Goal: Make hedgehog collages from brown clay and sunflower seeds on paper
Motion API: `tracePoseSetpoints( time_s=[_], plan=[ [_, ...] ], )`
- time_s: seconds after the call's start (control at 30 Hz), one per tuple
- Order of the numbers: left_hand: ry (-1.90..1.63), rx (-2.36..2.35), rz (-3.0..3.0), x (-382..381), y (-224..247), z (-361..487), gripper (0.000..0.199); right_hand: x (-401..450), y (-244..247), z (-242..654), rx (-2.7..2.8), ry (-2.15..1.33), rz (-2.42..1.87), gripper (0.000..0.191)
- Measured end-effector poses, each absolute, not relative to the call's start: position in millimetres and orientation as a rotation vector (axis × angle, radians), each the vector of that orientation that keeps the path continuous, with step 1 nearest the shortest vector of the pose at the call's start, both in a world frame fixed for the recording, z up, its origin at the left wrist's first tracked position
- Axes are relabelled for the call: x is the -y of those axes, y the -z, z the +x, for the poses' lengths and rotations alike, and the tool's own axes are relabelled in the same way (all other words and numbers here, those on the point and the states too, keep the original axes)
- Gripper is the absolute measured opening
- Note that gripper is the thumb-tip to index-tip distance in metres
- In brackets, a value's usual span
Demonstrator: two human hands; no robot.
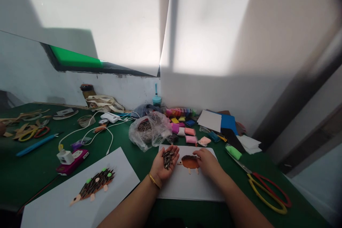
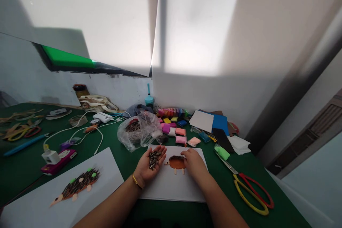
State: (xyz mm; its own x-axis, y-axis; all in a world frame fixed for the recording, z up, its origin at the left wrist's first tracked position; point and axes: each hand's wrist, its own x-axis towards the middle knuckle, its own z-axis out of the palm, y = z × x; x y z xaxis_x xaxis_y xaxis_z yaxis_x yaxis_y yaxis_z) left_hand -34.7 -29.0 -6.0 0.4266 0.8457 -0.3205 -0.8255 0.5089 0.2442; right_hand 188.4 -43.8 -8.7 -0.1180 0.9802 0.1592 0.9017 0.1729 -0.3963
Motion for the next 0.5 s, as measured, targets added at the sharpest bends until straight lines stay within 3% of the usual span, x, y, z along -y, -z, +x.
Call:
tracePoseSetpoints(
  time_s=[0.1, 0.27, 0.5],
  plan=[
    [-1.011, -0.411, 0.063, 31, 4, -33, 0.031, 53, -3, 178, 2.006, -0.175, -1.694, 0.041],
    [-0.903, -0.317, 0.157, 35, 4, -33, 0.034, 63, -25, 134, 2.112, -0.150, -1.364, 0.023],
    [-0.865, -0.329, 0.136, 35, 7, -30, 0.034, 53, -30, 112, 2.203, -0.157, -1.347, 0.024]
  ],
)
